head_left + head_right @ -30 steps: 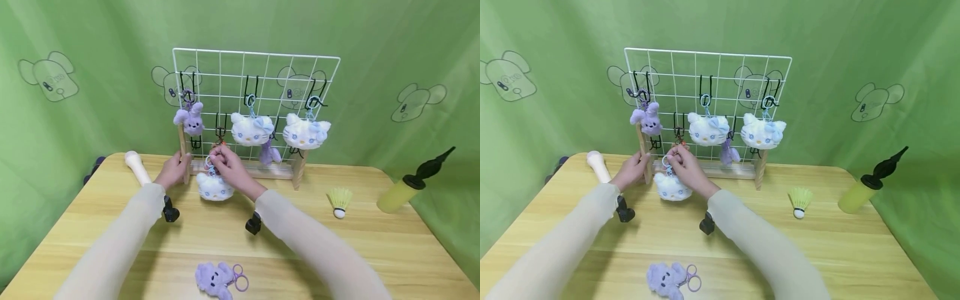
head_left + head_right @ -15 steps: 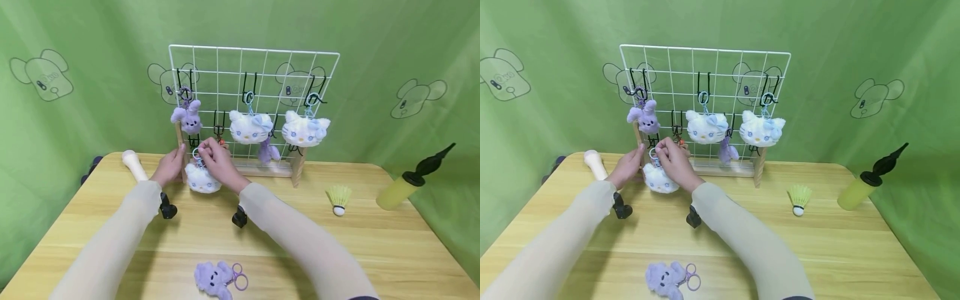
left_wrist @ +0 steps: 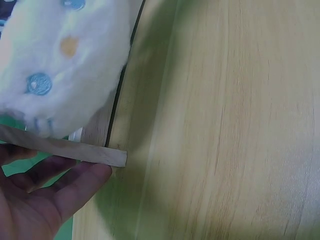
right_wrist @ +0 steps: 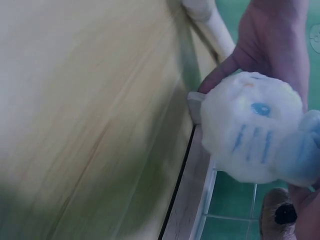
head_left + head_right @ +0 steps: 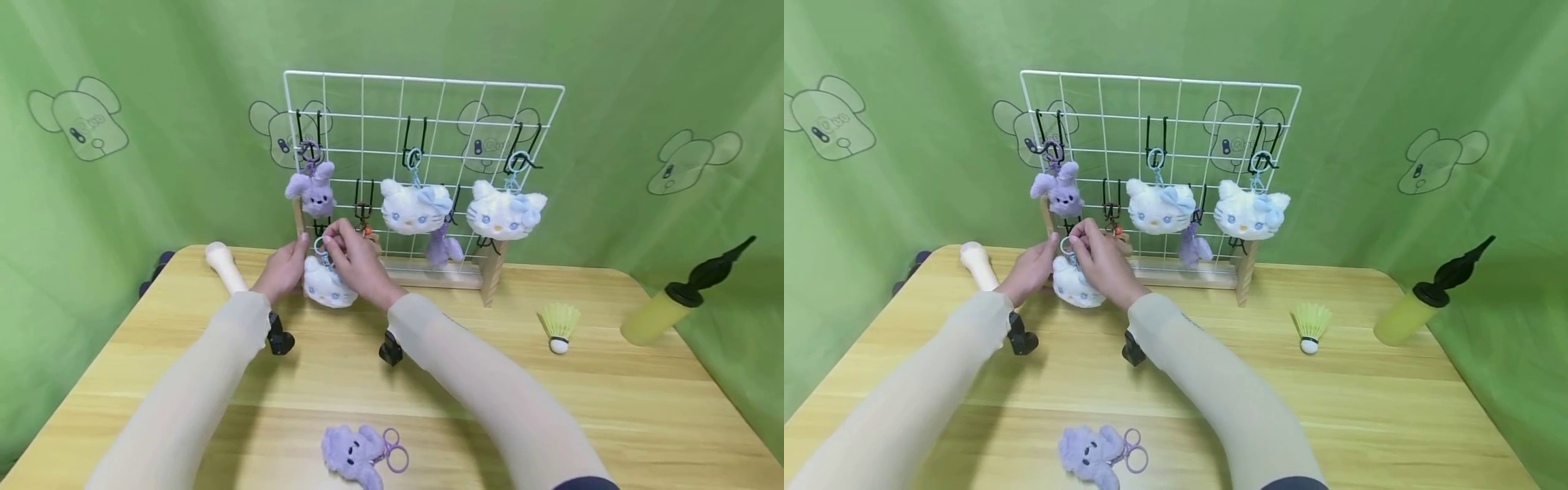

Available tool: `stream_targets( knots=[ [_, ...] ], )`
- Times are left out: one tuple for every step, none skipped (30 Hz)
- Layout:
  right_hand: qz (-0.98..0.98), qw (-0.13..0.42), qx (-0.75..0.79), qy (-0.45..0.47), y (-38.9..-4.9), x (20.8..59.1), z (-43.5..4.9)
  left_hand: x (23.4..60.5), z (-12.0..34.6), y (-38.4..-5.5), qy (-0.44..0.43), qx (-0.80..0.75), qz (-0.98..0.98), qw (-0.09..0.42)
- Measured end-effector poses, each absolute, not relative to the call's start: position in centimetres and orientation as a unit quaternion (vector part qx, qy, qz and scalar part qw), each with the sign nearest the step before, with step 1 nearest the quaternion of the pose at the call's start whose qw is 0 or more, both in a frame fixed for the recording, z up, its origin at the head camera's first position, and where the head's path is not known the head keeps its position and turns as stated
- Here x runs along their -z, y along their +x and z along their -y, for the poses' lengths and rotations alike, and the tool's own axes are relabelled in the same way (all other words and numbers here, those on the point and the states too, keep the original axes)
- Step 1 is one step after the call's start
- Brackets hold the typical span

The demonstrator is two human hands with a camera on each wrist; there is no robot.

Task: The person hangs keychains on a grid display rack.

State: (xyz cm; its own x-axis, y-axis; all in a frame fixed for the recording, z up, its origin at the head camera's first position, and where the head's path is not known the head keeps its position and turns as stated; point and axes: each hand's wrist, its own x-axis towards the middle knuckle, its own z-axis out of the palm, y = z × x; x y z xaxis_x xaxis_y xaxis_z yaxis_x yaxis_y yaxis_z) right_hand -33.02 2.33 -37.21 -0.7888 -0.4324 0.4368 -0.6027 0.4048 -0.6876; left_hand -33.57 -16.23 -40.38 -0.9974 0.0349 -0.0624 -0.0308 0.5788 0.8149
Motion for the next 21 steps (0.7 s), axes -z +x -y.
stream_targets(
  knots=[
    [0.832,0.098,-0.444,0.317,-33.0,37.2,-2.3,40.4,16.2,-33.6,0.002,-0.457,-0.889,0.034],
    [0.831,0.101,-0.441,0.322,-33.0,37.3,-2.3,40.4,16.2,-33.5,0.004,-0.456,-0.889,0.033],
    [0.831,0.104,-0.438,0.326,-33.0,37.3,-2.2,40.3,16.2,-33.5,0.005,-0.455,-0.89,0.031],
    [0.831,0.106,-0.436,0.328,-33.1,37.3,-2.1,40.3,16.2,-33.5,0.006,-0.453,-0.891,0.03],
    [0.832,0.109,-0.435,0.327,-33.1,37.3,-2.0,40.3,16.2,-33.6,0.006,-0.453,-0.891,0.03],
    [0.833,0.109,-0.436,0.324,-33.2,37.3,-1.9,40.3,16.2,-33.6,0.006,-0.453,-0.891,0.031],
    [0.834,0.109,-0.437,0.319,-33.2,37.3,-1.8,40.3,16.2,-33.6,0.006,-0.452,-0.891,0.032],
    [0.837,0.109,-0.435,0.312,-33.3,37.3,-1.7,40.3,16.2,-33.7,0.006,-0.453,-0.891,0.032],
    [0.841,0.109,-0.434,0.304,-33.4,37.3,-1.6,40.3,16.2,-33.7,0.005,-0.453,-0.891,0.032],
    [0.846,0.108,-0.431,0.294,-33.5,37.4,-1.4,40.3,16.2,-33.8,0.005,-0.452,-0.891,0.032],
    [0.851,0.106,-0.428,0.285,-33.6,37.5,-1.3,40.3,16.2,-33.8,0.004,-0.453,-0.891,0.032],
    [0.855,0.105,-0.427,0.277,-33.7,37.5,-1.2,40.4,16.1,-33.8,0.005,-0.453,-0.891,0.031],
    [0.858,0.103,-0.425,0.268,-33.8,37.6,-1.1,40.4,16.1,-33.8,0.005,-0.452,-0.892,0.029],
    [0.861,0.101,-0.424,0.261,-33.9,37.6,-1.0,40.4,16.1,-33.8,0.005,-0.451,-0.892,0.027],
    [0.864,0.1,-0.423,0.253,-34.0,37.7,-0.9,40.4,16.1,-33.8,0.005,-0.451,-0.892,0.027],
    [0.866,0.101,-0.423,0.246,-34.1,37.7,-0.8,40.4,16.1,-33.8,0.005,-0.452,-0.892,0.026],
    [0.867,0.101,-0.423,0.242,-34.2,37.8,-0.7,40.4,16.0,-33.8,0.005,-0.452,-0.892,0.025],
    [0.87,0.104,-0.42,0.237,-34.2,37.8,-0.6,40.4,16.0,-33.7,0.006,-0.453,-0.891,0.024],
    [0.872,0.106,-0.419,0.231,-34.3,37.8,-0.5,40.4,16.1,-33.7,0.005,-0.453,-0.891,0.024],
    [0.873,0.108,-0.418,0.226,-34.3,37.8,-0.4,40.4,16.1,-33.7,0.005,-0.454,-0.891,0.023],
    [0.875,0.11,-0.417,0.221,-34.4,37.8,-0.4,40.5,16.1,-33.7,0.004,-0.455,-0.89,0.023]
  ],
)
